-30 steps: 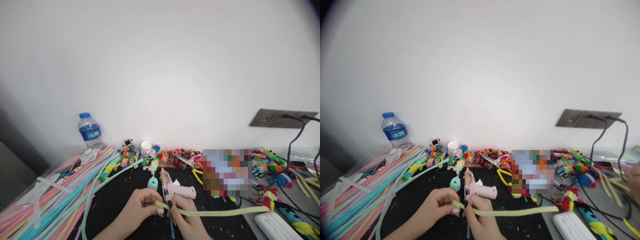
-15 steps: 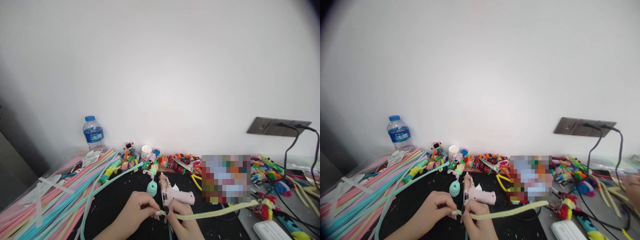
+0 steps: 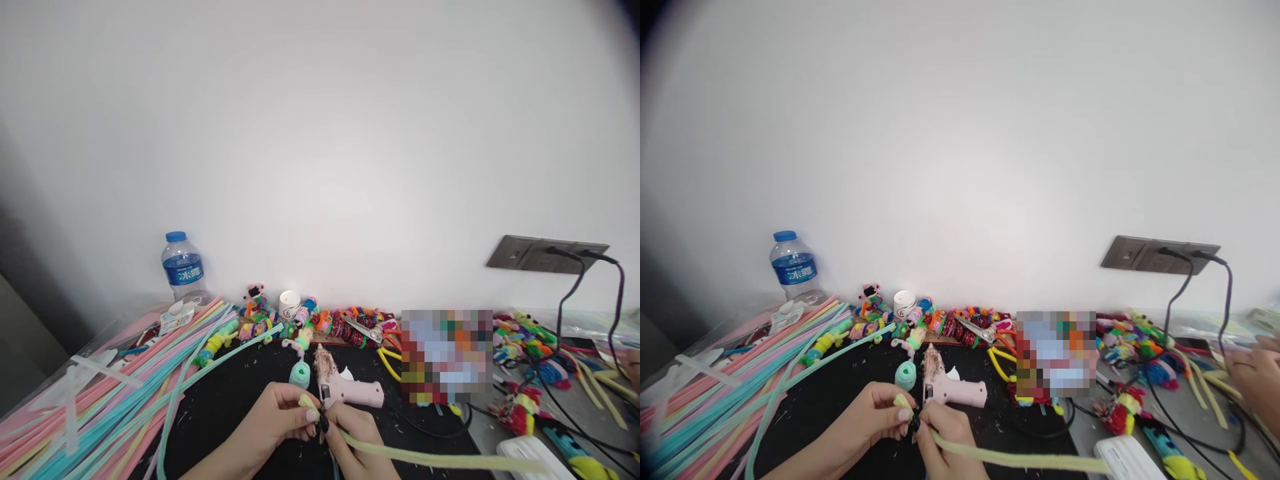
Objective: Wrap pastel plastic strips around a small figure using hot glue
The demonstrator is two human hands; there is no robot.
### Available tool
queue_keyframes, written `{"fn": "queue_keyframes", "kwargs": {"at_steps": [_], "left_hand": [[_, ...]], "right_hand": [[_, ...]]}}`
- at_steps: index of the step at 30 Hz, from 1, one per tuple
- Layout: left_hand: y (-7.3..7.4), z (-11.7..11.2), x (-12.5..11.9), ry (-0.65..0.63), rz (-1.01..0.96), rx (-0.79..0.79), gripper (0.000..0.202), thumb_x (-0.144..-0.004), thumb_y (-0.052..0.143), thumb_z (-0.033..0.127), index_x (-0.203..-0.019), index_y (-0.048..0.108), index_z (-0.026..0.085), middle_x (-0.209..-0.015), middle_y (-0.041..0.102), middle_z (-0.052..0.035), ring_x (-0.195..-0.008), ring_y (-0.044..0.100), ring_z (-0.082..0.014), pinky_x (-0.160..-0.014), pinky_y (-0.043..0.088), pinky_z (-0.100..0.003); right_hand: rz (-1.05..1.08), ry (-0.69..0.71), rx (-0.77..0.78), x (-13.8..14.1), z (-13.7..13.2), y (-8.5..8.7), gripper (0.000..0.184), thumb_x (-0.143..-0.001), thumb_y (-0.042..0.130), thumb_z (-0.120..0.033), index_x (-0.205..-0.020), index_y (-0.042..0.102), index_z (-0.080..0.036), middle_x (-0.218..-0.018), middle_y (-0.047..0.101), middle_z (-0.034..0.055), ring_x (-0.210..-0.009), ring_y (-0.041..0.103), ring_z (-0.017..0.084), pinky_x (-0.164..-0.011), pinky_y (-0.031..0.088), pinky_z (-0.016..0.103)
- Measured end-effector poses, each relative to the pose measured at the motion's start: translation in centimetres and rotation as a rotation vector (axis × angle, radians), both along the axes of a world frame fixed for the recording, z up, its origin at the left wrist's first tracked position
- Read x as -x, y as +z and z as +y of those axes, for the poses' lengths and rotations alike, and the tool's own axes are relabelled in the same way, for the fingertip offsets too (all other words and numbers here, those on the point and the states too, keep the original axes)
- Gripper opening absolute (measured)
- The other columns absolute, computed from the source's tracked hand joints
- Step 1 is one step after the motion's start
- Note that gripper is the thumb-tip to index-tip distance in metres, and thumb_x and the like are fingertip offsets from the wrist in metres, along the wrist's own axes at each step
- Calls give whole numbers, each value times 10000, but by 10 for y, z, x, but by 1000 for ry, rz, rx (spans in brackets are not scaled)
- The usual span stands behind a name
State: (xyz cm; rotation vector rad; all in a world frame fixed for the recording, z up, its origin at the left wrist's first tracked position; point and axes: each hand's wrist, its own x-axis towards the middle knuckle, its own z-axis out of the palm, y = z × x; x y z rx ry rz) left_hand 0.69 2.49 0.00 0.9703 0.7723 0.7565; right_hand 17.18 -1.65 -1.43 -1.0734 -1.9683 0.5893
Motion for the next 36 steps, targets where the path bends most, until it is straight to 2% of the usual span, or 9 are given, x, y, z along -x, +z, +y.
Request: {"fn": "queue_keyframes", "kwargs": {"at_steps": [5, 11, 16, 20, 23, 25, 29, 31, 36], "left_hand": [[-1, -1, -1, -26, -2, -87, 299, -667, 712, 367, -587, 659, 83, -492, 617, -18, -439, 537, -91, -490, 430, -211], [4, 1, 1, -31, 73, -226, 301, -668, 703, 355, -537, 602, 103, -475, 581, 9, -420, 519, -86, -459, 409, -195], [1, -2, 4, -254, 137, -189, 279, -634, 720, 339, -544, 571, 120, -480, 569, 16, -380, 491, -73, -405, 410, -183], [-2, -8, 6, -494, 178, -170, 245, -621, 722, 324, -566, 605, 115, -494, 561, 17, -378, 484, -61, -401, 415, -171], [-1, -9, 5, -559, 206, -147, 253, -604, 730, 330, -558, 601, 118, -472, 546, 28, -360, 465, -52, -384, 399, -159], [1, -9, 4, -534, 208, -132, 287, -605, 725, 361, -541, 589, 117, -457, 544, 26, -342, 466, -54, -368, 383, -159], [3, -7, 2, -395, 130, -139, 348, -666, 673, 436, -579, 586, 111, -492, 587, 2, -374, 536, -78, -379, 375, -160], [3, -5, 3, -332, 102, -133, 379, -707, 623, 482, -642, 593, 110, -543, 615, -11, -389, 552, -83, -383, 384, -165], [3, 0, 5, -249, 132, -157, 424, -731, 576, 537, -677, 582, 117, -556, 604, -6, -409, 550, -88, -382, 377, -171]], "right_hand": [[-26, 55, -12, 1, -3, 6, 287, -918, 339, -262, -703, 507, -171, -641, 568, 44, -566, 510, 127, -536, 376, 206], [17, 11, 36, -2, -5, 7, 341, -939, 338, -296, -659, 493, -177, -594, 509, 1, -552, 478, 113, -535, 347, 205], [41, -62, 97, -3, -5, -4, 401, -956, 281, -352, -598, 368, -194, -556, 389, -32, -527, 388, 107, -512, 308, 213], [-85, 93, 66, -3, -6, -8, 420, -955, 240, -397, -613, 375, -195, -560, 393, -28, -507, 379, 107, -481, 273, 224], [-144, 154, 51, -3, -7, -8, 426, -952, 238, -406, -613, 381, -192, -562, 402, -26, -501, 381, 107, -482, 264, 231], [-96, 128, 99, -3, -8, -5, 428, -955, 243, -392, -607, 388, -189, -567, 407, -25, -512, 386, 105, -498, 285, 226], [120, -123, 150, -2, -8, 0, 419, -961, 273, -374, -612, 406, -186, -578, 396, -29, -549, 384, 109, -533, 315, 224], [167, -137, 173, -2, -7, 1, 418, -962, 290, -370, -607, 411, -184, -568, 384, -35, -536, 367, 104, -515, 305, 220], [220, -27, 274, -2, -6, 0, 368, -961, 312, -364, -679, 459, -178, -594, 381, -35, -520, 334, 95, -470, 283, 209]]}}
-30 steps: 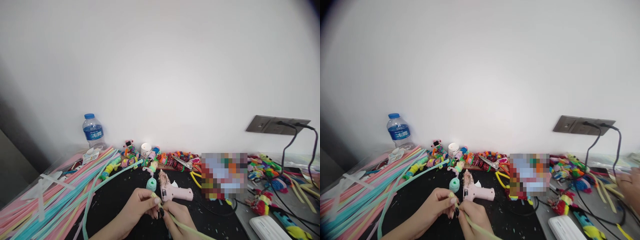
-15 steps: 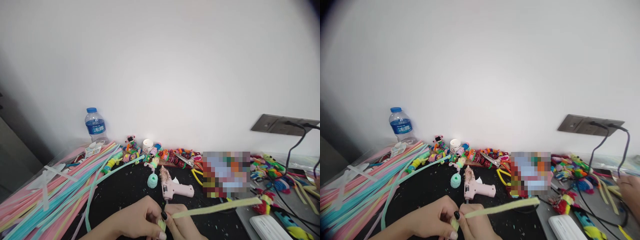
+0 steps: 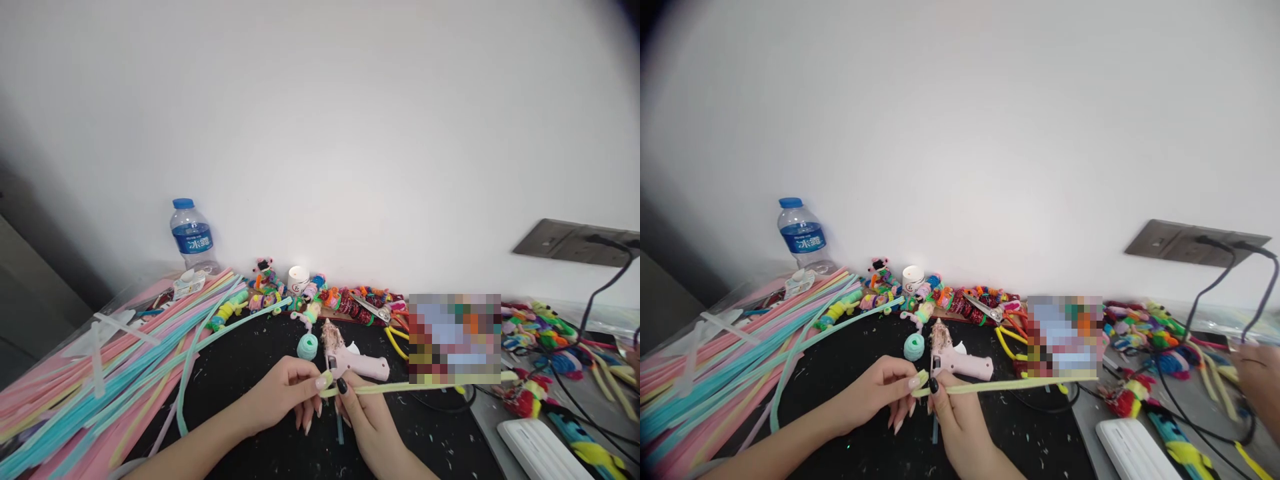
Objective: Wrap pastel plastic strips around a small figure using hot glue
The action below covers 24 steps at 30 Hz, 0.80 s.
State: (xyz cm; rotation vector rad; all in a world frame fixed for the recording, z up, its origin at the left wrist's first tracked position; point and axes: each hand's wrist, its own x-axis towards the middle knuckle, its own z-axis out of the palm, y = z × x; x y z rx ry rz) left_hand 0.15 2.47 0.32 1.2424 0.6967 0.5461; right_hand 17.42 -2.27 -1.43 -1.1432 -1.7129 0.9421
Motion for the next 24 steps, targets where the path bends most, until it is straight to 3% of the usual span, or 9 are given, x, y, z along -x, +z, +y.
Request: {"fn": "queue_keyframes", "kwargs": {"at_steps": [6, 13, 21, 24], "left_hand": [[4, -2, 3, -38, 42, -48, 415, -747, 569, 517, -600, 562, 129, -453, 519, 36, -372, 472, -66, -389, 329, -172], [3, -3, 6, -133, 77, 1, 383, -727, 603, 484, -574, 555, 136, -442, 498, 41, -354, 449, -68, -368, 341, -176], [-1, -5, 2, -109, 108, -7, 389, -748, 574, 491, -592, 562, 135, -427, 503, 45, -355, 457, -67, -383, 338, -171], [-1, -5, 1, -64, 118, -29, 370, -751, 576, 475, -616, 586, 130, -462, 543, 31, -371, 480, -73, -384, 347, -170]], "right_hand": [[-15, 60, 11, 1, -2, 3, 349, -960, 327, -337, -706, 497, -169, -599, 390, -32, -528, 334, 96, -482, 287, 210], [-94, 85, -16, 0, -3, 8, 361, -954, 334, -320, -674, 505, -169, -598, 397, -32, -556, 374, 106, -518, 300, 221], [-153, 82, -56, 2, -3, 14, 320, -929, 372, -284, -664, 515, -174, -608, 470, -16, -573, 421, 120, -553, 332, 232], [-175, 16, -95, 2, -1, 14, 325, -924, 360, -261, -641, 495, -176, -592, 455, -19, -563, 413, 122, -548, 326, 236]]}}
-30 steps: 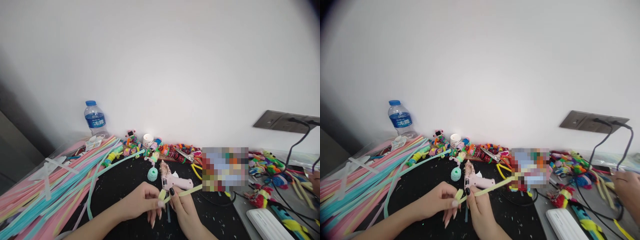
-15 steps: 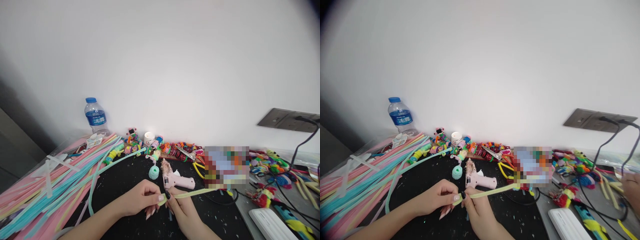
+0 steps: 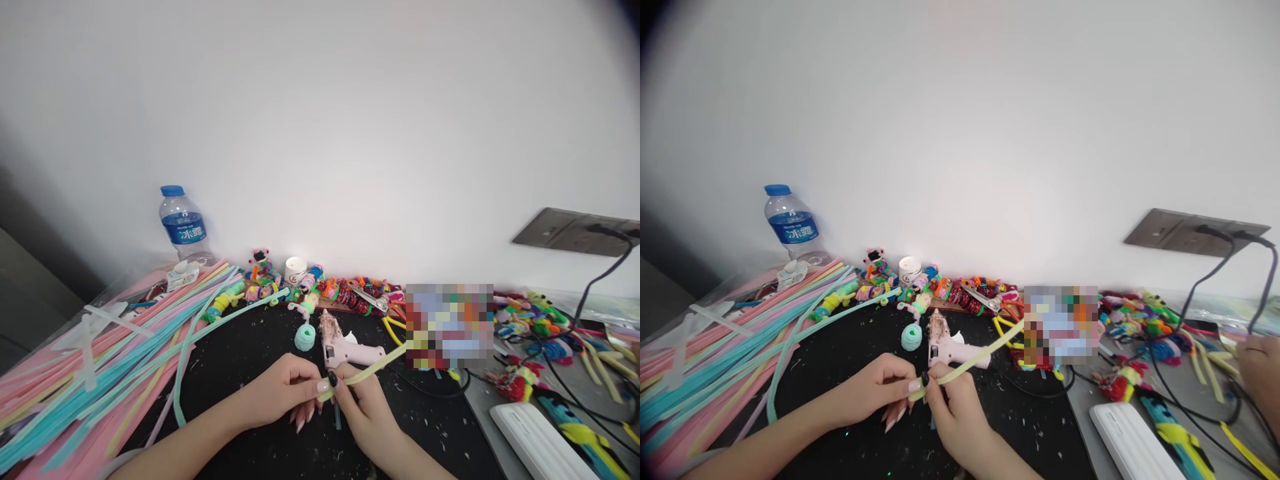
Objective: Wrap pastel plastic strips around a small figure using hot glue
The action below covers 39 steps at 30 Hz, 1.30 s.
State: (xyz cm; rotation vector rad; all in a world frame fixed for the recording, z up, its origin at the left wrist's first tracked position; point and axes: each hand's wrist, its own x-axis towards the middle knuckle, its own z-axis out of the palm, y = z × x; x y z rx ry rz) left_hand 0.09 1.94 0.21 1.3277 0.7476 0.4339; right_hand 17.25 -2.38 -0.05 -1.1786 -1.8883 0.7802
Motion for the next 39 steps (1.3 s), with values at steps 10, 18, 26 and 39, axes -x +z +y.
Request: {"fn": "queue_keyframes", "kwargs": {"at_steps": [10, 18, 26, 39], "left_hand": [[10, 1, 4, 30, 215, -804, 266, -837, 521, 291, -709, 721, 173, -612, 657, -44, -588, 592, -147, -589, 433, -222], [7, -3, 5, -49, 272, -1146, 316, -906, 377, 230, -792, 668, 181, -669, 634, -56, -627, 558, -163, -601, 388, -249], [10, 0, 7, 90, 226, -898, 154, -824, 548, 297, -842, 648, 181, -779, 641, -46, -628, 563, -136, -606, 429, -212], [10, -4, 0, 62, 251, -776, 199, -852, 507, 244, -781, 679, 174, -664, 676, -11, -635, 606, -126, -646, 420, -186]], "right_hand": [[5, -72, -44, 2, 2, -3, 297, -914, 361, -224, -621, 399, -195, -580, 418, -32, -550, 389, 114, -537, 298, 228], [-19, -74, -24, 1, 2, -6, 284, -919, 355, -219, -640, 403, -197, -595, 446, -30, -556, 421, 116, -536, 317, 225], [13, -64, -65, 1, 1, -3, 301, -927, 361, -229, -644, 456, -185, -605, 459, -25, -575, 431, 117, -553, 336, 223], [16, -98, -27, 1, 1, -2, 319, -889, 356, -207, -587, 252, -210, -561, 295, -54, -529, 308, 101, -494, 225, 233]]}}
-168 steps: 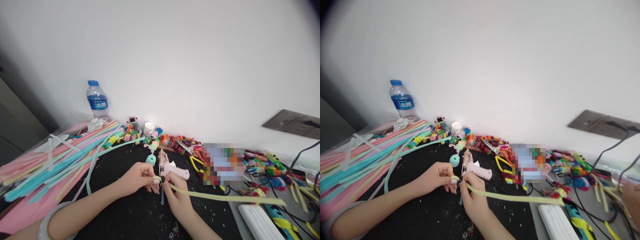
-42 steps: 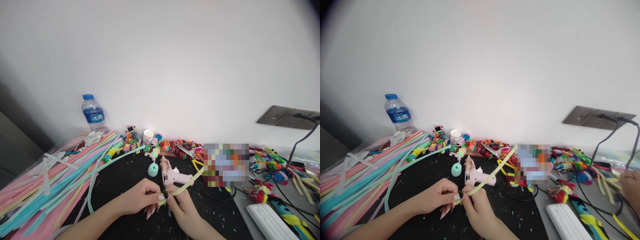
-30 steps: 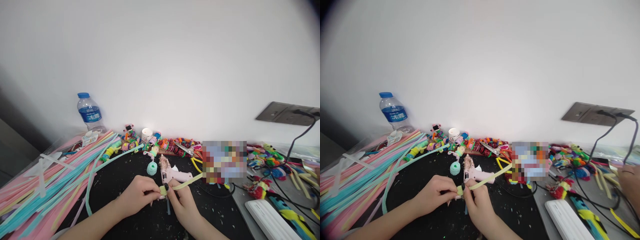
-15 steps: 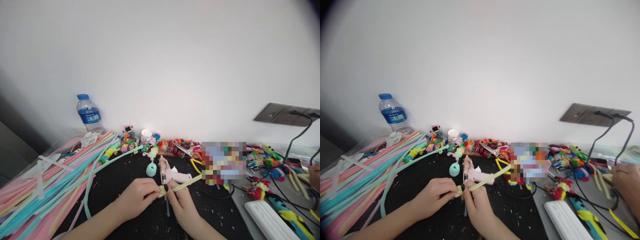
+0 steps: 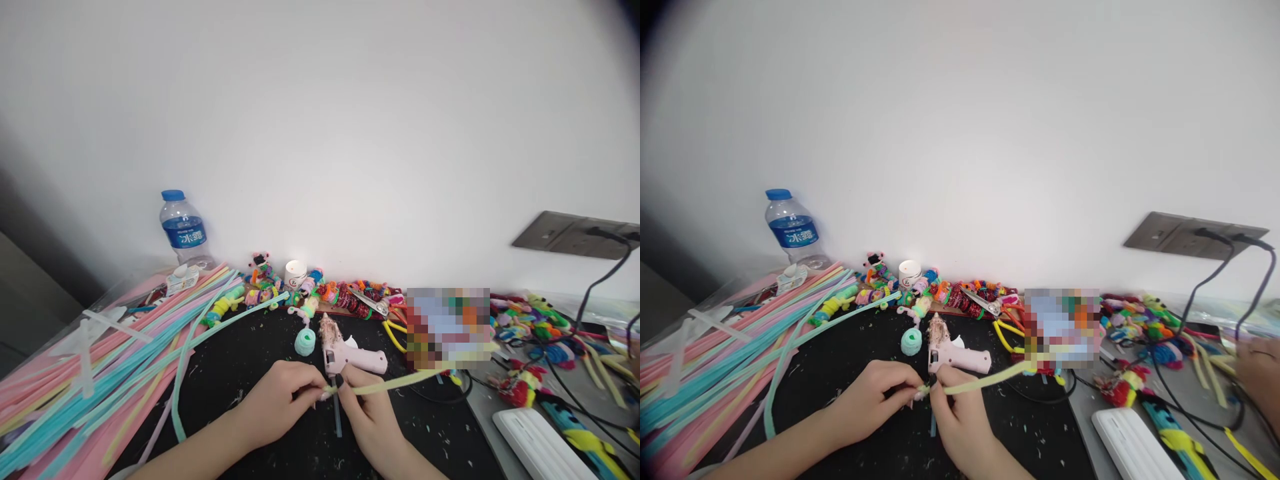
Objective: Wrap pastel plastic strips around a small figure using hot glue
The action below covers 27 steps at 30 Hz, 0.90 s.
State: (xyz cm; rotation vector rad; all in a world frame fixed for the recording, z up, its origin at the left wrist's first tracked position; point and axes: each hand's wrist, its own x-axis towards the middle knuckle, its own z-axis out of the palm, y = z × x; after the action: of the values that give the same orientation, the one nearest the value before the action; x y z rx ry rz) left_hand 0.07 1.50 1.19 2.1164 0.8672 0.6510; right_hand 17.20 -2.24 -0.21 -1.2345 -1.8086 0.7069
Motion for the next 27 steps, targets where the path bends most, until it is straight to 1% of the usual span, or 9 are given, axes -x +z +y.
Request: {"fn": "queue_keyframes", "kwargs": {"at_steps": [3, 6, 8, 11, 15, 18, 21, 25, 27], "left_hand": [[1, 2, -1, -18, -17, 17, 183, -834, 530, 222, -784, 700, 176, -739, 686, -23, -700, 612, -132, -687, 424, -190], [1, 2, -1, -36, -29, -20, 162, -803, 570, 213, -754, 719, 174, -785, 653, -35, -730, 596, -134, -701, 421, -201], [0, 2, 0, -28, -24, -33, 134, -778, 592, 200, -735, 714, 166, -758, 613, -27, -684, 569, -123, -650, 415, -199], [-2, 0, 0, -33, -16, 40, 87, -741, 606, 169, -701, 679, 148, -664, 545, 11, -575, 505, -91, -542, 386, -173], [-2, 0, -1, -31, -30, 113, 89, -706, 634, 180, -630, 636, 134, -611, 499, 36, -535, 471, -74, -509, 369, -156], [-1, 1, -2, -31, -39, 136, 122, -716, 631, 212, -624, 634, 133, -601, 504, 37, -528, 470, -75, -510, 370, -157], [0, 1, -2, -11, -45, 173, 158, -723, 637, 255, -620, 636, 134, -593, 517, 35, -531, 475, -82, -516, 369, -166], [0, 1, -2, 14, -78, 242, 155, -721, 642, 235, -604, 619, 136, -568, 516, 42, -521, 476, -86, -514, 356, -178], [-2, 3, -1, 26, -129, 289, 169, -733, 631, 235, -600, 602, 135, -564, 520, 40, -521, 472, -90, -513, 351, -187]], "right_hand": [[19, 9, 7, 0, 0, 0, 322, -896, 344, -217, -593, 238, -212, -563, 283, -56, -532, 287, 102, -498, 218, 235], [10, 33, 9, 0, -1, -2, 317, -902, 343, -224, -610, 223, -213, -573, 267, -58, -536, 269, 101, -498, 214, 232], [-10, 68, 20, 1, -1, -2, 306, -910, 338, -227, -620, 244, -209, -584, 285, -54, -546, 280, 103, -509, 224, 231], [-34, 128, 40, 1, -1, -2, 302, -920, 328, -233, -623, 282, -203, -592, 315, -47, -557, 310, 105, -526, 239, 233], [-34, 165, 57, 1, 0, 0, 305, -921, 323, -236, -620, 297, -200, -598, 344, -42, -559, 334, 104, -529, 249, 231], [-22, 149, 54, 1, 0, 1, 314, -915, 338, -238, -607, 291, -200, -582, 331, -48, -540, 318, 100, -513, 236, 229], [0, 122, 52, 0, 0, 1, 316, -910, 357, -248, -600, 321, -196, -577, 342, -46, -542, 326, 101, -514, 240, 229], [50, 73, 61, -1, -1, -1, 322, -910, 357, -266, -599, 378, -188, -578, 380, -38, -551, 349, 108, -523, 262, 229], [67, 38, 57, -2, 0, -1, 324, -907, 371, -279, -597, 391, -185, -572, 384, -37, -546, 346, 108, -520, 266, 228]]}}
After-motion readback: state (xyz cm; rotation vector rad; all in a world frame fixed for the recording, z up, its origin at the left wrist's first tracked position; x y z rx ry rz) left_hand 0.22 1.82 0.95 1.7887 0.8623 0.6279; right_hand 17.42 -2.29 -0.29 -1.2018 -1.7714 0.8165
